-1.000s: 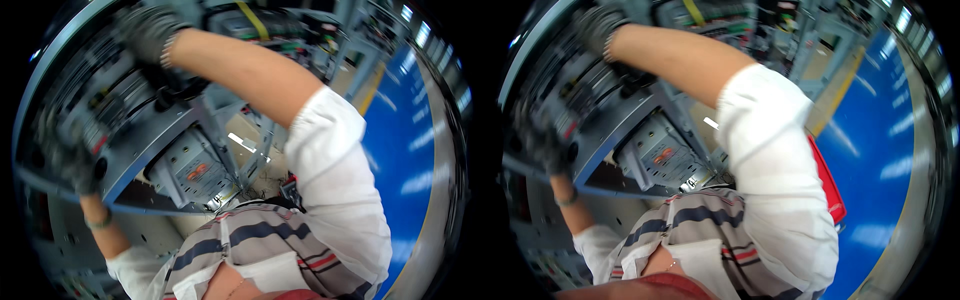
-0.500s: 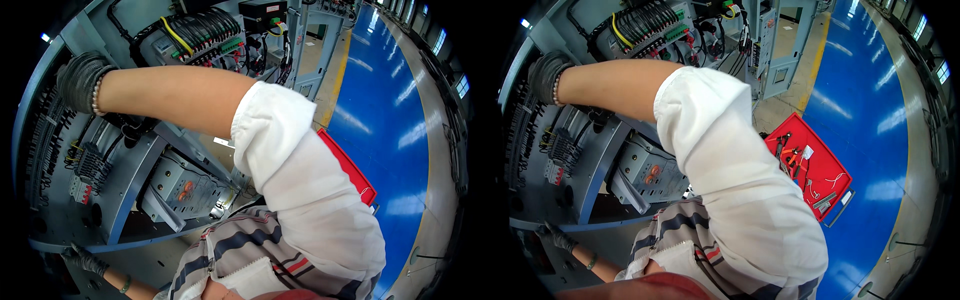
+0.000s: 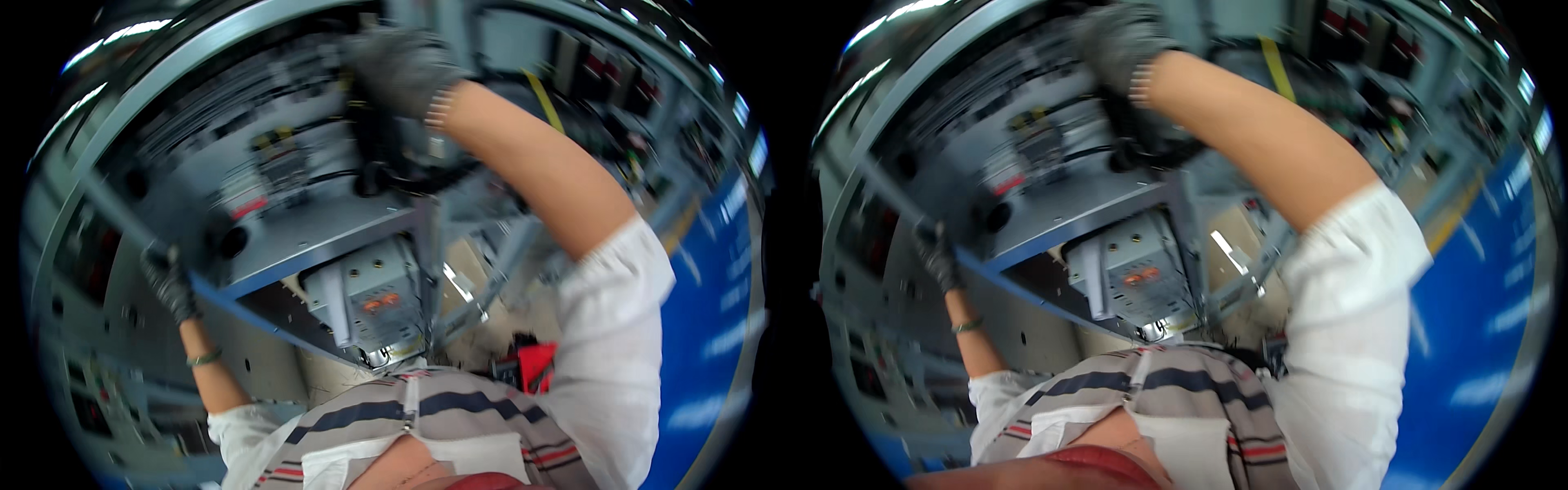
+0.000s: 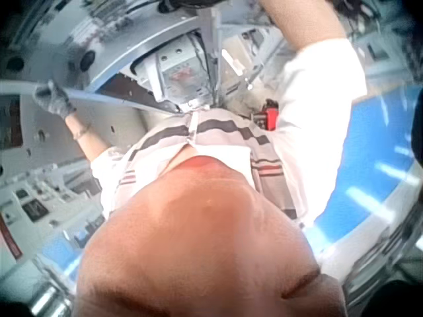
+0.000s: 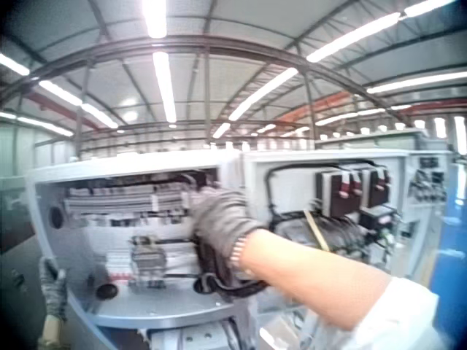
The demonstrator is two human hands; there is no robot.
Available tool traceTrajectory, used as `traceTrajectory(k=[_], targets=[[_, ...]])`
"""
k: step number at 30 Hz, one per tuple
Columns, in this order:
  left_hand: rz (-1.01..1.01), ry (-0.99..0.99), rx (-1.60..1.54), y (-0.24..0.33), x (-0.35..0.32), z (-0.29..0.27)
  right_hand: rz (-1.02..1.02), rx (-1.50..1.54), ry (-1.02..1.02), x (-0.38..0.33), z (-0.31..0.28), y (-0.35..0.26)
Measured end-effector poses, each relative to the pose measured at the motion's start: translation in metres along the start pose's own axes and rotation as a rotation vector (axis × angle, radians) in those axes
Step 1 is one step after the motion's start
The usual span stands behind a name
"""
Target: The person works inside an open electrical control cabinet, using a screwdriver to tighten connections on terminal blocks and adjusting wiring. They reach for tools from a red tray and continue securing components within the panel.
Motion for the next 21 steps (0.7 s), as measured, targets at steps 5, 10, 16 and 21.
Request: traceTrajectory(k=[5,10,16,21], targets=[[-0.041,0.107,0.170,0.014,-0.008,-0.007,0.166,0.033,-0.241,0.014,-0.016,0.004],[-0.078,0.138,0.275,0.036,-0.010,-0.013,0.025,-0.005,-0.271,0.018,-0.013,0.005],[-0.085,0.161,0.312,0.027,-0.009,-0.011,0.115,0.230,-0.381,0.036,-0.019,-0.004],[-0.048,0.149,0.326,0.031,-0.008,-0.009,0.434,0.405,-0.214,0.027,-0.006,-0.015]])
Point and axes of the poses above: each hand's wrist, its own x-axis towards the middle knuckle, its own z-axis out of the palm, y = z × x, the point moved 2 cm from there along x, towards the middle knuckle, and after that the axes turned 15 degrees about y, right-handed, at the moved point
